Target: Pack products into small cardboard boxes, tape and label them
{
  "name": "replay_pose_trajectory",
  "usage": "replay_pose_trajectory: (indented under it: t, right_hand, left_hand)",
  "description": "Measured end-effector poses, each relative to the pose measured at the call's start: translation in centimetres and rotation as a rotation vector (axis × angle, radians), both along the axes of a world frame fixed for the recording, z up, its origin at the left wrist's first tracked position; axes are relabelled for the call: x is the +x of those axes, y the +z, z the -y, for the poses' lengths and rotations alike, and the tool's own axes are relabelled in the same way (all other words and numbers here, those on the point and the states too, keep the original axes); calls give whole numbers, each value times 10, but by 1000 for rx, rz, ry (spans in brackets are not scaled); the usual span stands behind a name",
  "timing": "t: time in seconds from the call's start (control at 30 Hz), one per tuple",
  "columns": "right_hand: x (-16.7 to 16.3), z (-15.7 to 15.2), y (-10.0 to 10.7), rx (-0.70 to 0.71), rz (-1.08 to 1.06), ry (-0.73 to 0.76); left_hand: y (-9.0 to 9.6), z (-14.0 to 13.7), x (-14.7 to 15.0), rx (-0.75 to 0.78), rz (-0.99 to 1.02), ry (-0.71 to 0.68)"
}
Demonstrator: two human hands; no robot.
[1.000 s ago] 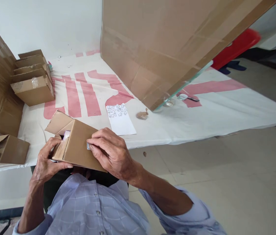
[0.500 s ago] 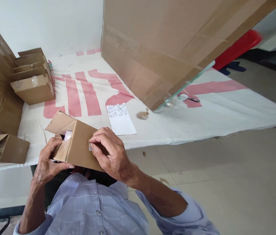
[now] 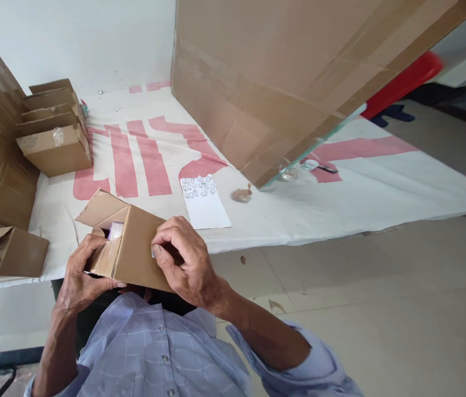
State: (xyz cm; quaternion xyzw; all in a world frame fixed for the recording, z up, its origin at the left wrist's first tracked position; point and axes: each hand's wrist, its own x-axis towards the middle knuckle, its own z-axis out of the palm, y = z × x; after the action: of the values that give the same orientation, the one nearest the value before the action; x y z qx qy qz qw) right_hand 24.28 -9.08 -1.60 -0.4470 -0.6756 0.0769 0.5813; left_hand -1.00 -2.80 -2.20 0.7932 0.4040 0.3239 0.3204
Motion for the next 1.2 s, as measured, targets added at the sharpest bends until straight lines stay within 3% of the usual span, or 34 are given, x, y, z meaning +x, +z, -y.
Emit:
replay_pose_trajectory:
  t: [0.13, 0.33, 0.87, 1.2]
  right_hand:
    - [3, 1, -1, -16, -38, 13]
    - [7, -1, 0, 32, 80, -30]
    - [21, -8, 16, -3, 157, 163]
    - [21, -5, 15, -44, 106, 203]
  left_hand:
    - [-2, 0, -2, 6, 24, 22]
    - [-3, -1, -2, 15, 40, -2]
    - [-8, 1, -4, 8, 53, -9]
    - [-11, 2, -7, 40, 42, -51]
